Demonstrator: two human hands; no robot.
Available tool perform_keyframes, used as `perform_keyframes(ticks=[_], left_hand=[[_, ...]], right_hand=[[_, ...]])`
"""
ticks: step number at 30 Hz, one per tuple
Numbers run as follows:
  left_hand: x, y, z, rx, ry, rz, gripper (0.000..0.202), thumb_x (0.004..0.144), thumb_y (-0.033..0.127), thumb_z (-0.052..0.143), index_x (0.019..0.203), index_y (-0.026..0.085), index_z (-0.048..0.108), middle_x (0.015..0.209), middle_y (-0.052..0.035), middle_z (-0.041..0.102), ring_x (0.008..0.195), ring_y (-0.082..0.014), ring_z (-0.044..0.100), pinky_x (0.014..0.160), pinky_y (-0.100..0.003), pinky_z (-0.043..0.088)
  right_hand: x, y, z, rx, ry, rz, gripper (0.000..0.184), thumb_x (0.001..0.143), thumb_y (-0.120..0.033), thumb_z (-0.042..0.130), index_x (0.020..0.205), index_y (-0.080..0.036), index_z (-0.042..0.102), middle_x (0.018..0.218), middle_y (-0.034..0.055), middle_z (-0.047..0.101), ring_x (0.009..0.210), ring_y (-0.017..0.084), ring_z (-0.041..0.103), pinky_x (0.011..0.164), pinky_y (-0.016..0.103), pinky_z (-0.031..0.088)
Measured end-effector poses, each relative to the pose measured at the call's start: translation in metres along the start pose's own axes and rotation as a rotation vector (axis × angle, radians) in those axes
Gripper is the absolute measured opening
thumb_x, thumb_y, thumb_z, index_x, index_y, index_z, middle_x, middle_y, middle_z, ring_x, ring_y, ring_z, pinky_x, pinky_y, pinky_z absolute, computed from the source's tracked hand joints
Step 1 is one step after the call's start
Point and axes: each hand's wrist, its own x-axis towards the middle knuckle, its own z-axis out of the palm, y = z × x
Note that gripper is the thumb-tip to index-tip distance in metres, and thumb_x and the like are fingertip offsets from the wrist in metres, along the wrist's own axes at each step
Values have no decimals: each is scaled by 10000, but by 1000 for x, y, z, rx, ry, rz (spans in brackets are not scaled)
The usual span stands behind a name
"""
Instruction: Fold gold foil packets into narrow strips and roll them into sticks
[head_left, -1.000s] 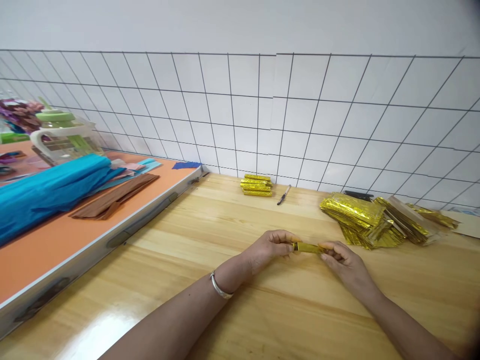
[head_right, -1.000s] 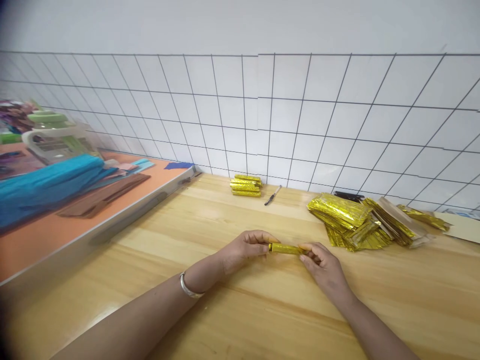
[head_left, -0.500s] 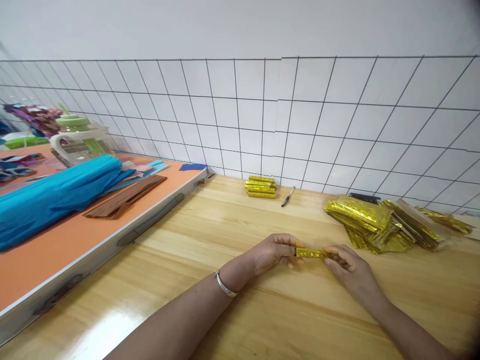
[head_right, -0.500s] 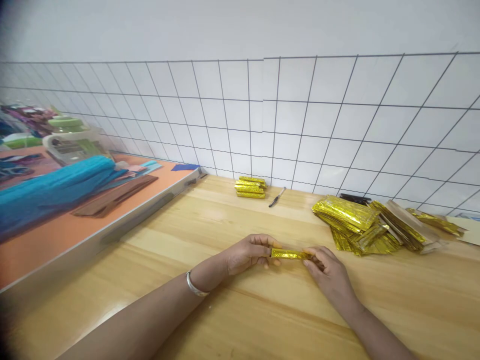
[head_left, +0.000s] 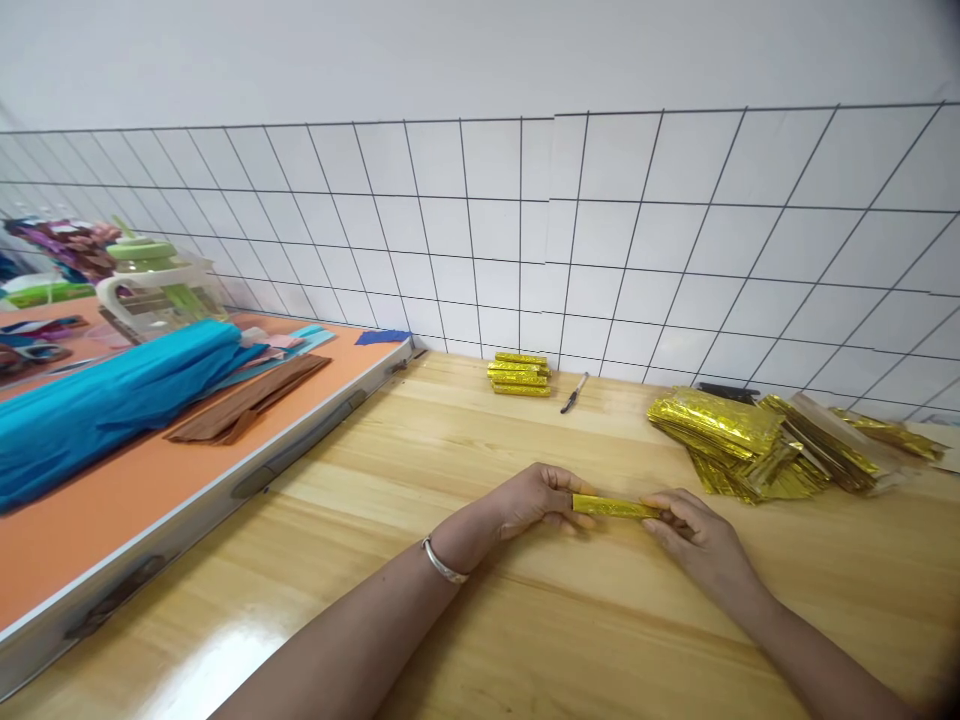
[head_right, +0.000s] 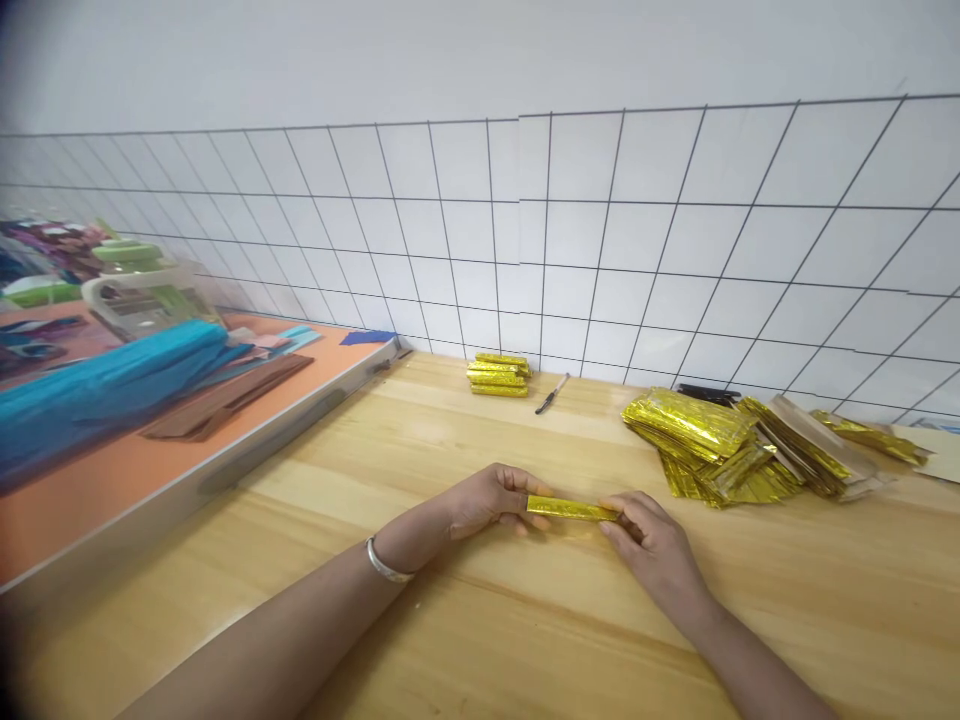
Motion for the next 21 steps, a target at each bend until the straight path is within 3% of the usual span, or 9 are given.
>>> perform_keyframes(ticks=[6,12,17,21], left_hand=[[0,-1,-6,114,-44,21,360,727,215,635,1073,117,663,989,-127,696,855,-179,671,746,-268,526],[4,-3,-16,384,72,174,455,655,37,470,1046,162,666,973,-47,681,823,-135,622,764,-259,489],[4,-8,-18,681,246,364,587,632,-10,410,1139,190,627,1186,-58,609,1070,-196,559,976,-363,417],[0,-11,-10,878,171,491,579,677,-3,441,1202,198,578,1313,-72,522,1217,-213,468,1069,-383,346]], right_hand=[[2,0,4,-20,5,-54,240,850,-348,546,1059,-255,618,1011,61,600,875,193,581,745,320,500],[3,1,7,-91,6,-86,237,845,-313,543,1060,-251,620,985,54,611,857,192,576,747,330,488],[7,-5,7,-156,-48,-83,309,820,-309,572,1116,-230,610,1020,67,622,904,205,570,803,356,469],[10,-9,9,-191,-81,-100,489,729,-307,673,1198,-213,575,1060,77,626,956,227,559,858,381,438]])
